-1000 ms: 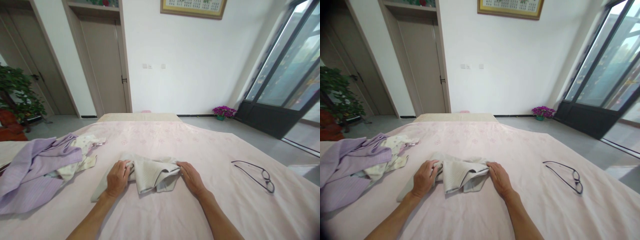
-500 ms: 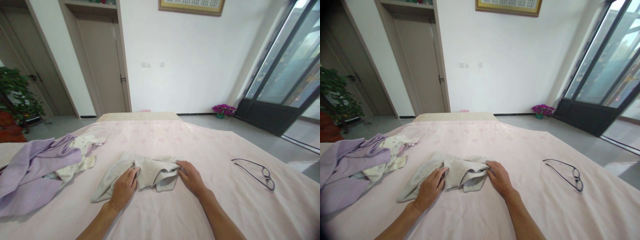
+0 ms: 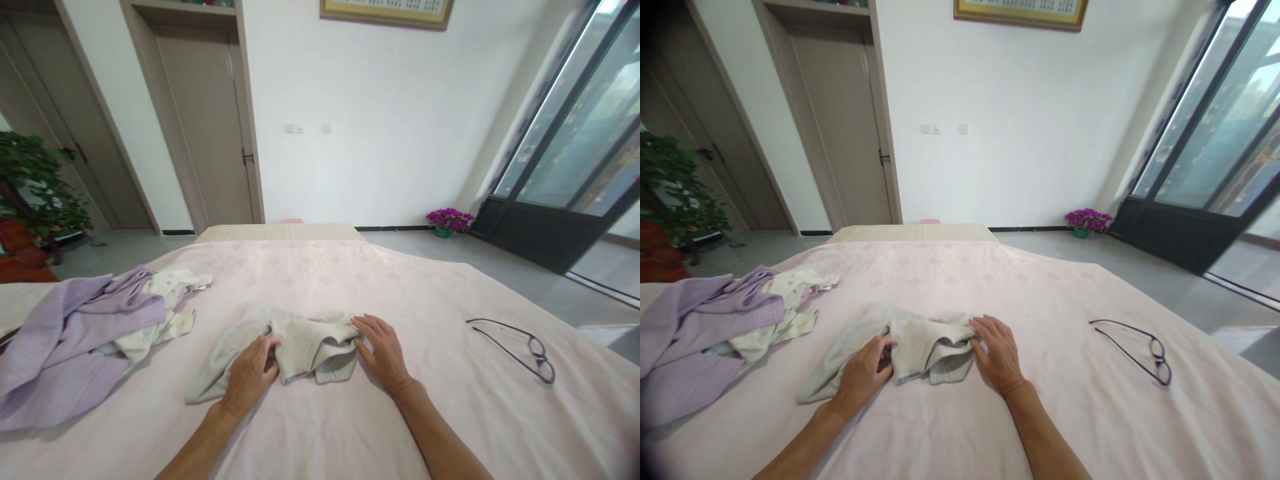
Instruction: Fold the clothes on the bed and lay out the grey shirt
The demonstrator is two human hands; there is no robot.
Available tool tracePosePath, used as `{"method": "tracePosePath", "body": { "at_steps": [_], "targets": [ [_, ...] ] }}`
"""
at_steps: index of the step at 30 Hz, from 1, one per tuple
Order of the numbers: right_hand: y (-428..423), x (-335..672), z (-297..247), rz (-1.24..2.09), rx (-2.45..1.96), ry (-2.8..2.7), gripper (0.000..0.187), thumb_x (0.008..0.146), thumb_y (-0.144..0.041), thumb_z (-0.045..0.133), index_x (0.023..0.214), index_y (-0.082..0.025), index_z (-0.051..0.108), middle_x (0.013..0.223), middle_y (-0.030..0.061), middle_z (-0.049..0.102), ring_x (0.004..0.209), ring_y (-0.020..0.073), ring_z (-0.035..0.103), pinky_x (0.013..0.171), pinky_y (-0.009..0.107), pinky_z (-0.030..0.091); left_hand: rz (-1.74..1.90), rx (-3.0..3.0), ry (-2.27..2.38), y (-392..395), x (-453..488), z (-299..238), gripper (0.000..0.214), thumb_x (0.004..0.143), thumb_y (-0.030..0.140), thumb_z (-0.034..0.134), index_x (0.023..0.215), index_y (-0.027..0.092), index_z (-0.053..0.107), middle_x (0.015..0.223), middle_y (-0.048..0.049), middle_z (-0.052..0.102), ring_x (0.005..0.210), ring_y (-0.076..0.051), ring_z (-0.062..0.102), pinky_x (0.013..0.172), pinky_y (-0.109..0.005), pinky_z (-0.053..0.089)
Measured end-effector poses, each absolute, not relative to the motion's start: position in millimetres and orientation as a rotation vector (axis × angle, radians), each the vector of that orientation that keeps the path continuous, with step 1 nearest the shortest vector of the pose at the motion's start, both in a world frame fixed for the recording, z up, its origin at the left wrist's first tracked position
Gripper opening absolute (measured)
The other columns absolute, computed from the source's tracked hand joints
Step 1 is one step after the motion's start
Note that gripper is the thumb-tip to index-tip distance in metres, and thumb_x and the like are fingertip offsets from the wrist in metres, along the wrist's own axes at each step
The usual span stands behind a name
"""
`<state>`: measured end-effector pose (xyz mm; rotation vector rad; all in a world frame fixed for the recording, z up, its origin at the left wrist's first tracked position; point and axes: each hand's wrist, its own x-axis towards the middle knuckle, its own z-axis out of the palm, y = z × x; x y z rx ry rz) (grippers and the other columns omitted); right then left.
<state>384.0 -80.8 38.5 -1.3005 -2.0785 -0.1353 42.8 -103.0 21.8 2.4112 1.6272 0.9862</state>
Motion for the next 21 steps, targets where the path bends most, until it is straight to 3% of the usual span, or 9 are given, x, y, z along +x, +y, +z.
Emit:
{"method": "tracePosePath", "body": {
  "at_steps": [8,15,21],
  "targets": [
    [-75.2,372.2,28.9,0.053,-1.227,-2.125,0.039,0.086,-0.020,0.059,0.124,-0.025,0.061,0.121,0.0059,0.065,0.113,0.0233,0.056,0.101,0.041,0.041,0.981,2.332,1.536,-103.7,40.0,27.9,0.016,0.091,0.027,0.051,0.104,0.025,0.061,0.098,-0.0057,0.066,0.095,-0.022,0.063,0.084,-0.035,0.048],
    [-79.5,369.5,36.3,0.051,-1.234,-2.136,0.040,0.083,-0.018,0.061,0.123,-0.025,0.062,0.115,0.0067,0.066,0.107,0.0238,0.055,0.095,0.040,0.041,0.977,2.152,1.608,-104.3,40.9,31.0,0.025,0.097,0.034,0.041,0.103,0.025,0.063,0.098,-0.0044,0.069,0.095,-0.020,0.065,0.082,-0.029,0.045],
    [-79.3,352.9,41.5,0.096,-1.353,-2.105,0.015,0.084,-0.019,0.057,0.094,-0.024,0.068,0.087,0.0036,0.065,0.087,0.0210,0.055,0.080,0.034,0.039,1.074,1.692,1.777,-88.4,55.4,37.1,0.032,0.091,0.048,0.048,0.096,0.023,0.067,0.081,-0.0031,0.072,0.079,-0.021,0.066,0.070,-0.028,0.044]
  ]
}}
